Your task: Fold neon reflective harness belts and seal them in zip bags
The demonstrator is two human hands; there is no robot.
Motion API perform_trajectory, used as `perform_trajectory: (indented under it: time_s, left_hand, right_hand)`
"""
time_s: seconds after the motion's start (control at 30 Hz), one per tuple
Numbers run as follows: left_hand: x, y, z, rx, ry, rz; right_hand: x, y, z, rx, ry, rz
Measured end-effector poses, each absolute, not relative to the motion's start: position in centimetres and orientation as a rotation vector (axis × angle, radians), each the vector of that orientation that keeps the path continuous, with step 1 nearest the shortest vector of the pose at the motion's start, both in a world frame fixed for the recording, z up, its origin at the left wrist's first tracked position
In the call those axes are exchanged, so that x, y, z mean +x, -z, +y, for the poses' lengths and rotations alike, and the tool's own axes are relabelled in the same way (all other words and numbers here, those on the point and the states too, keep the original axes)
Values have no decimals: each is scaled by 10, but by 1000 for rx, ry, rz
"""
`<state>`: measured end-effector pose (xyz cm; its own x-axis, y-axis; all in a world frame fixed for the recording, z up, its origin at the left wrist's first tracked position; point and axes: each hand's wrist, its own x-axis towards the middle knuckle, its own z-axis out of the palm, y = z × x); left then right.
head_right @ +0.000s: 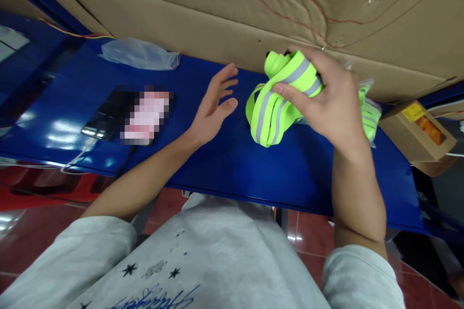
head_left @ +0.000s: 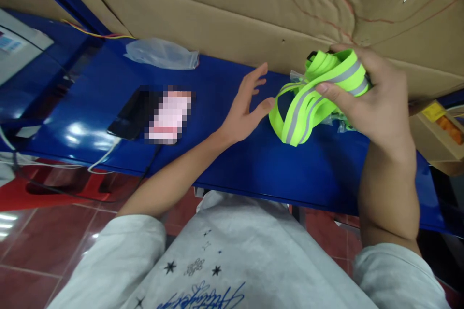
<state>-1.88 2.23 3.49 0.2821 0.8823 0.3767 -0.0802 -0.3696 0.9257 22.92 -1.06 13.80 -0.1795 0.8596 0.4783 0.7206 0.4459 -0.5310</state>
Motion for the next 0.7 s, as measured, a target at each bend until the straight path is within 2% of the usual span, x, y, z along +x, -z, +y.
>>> perform_trajectory:
  time_s: [0.13, 0.3, 0.5, 0.7]
  left_hand:
    - [-23, -47, 17, 1672, -1143, 643]
    - [-14, -44, 5, 1591, -840, 676]
    - [3, -36, -6, 1342, -939, 541]
    - [8, -33, -12, 1163, -786, 549]
  right_hand:
    - [205, -138, -24, -1347, -201, -2102]
    - [185, -135, -35, -1382, -229, -2238]
    - [179, -133, -37, -1357, -151, -2227]
    - [184, -136, -36, -1297, -94, -2231]
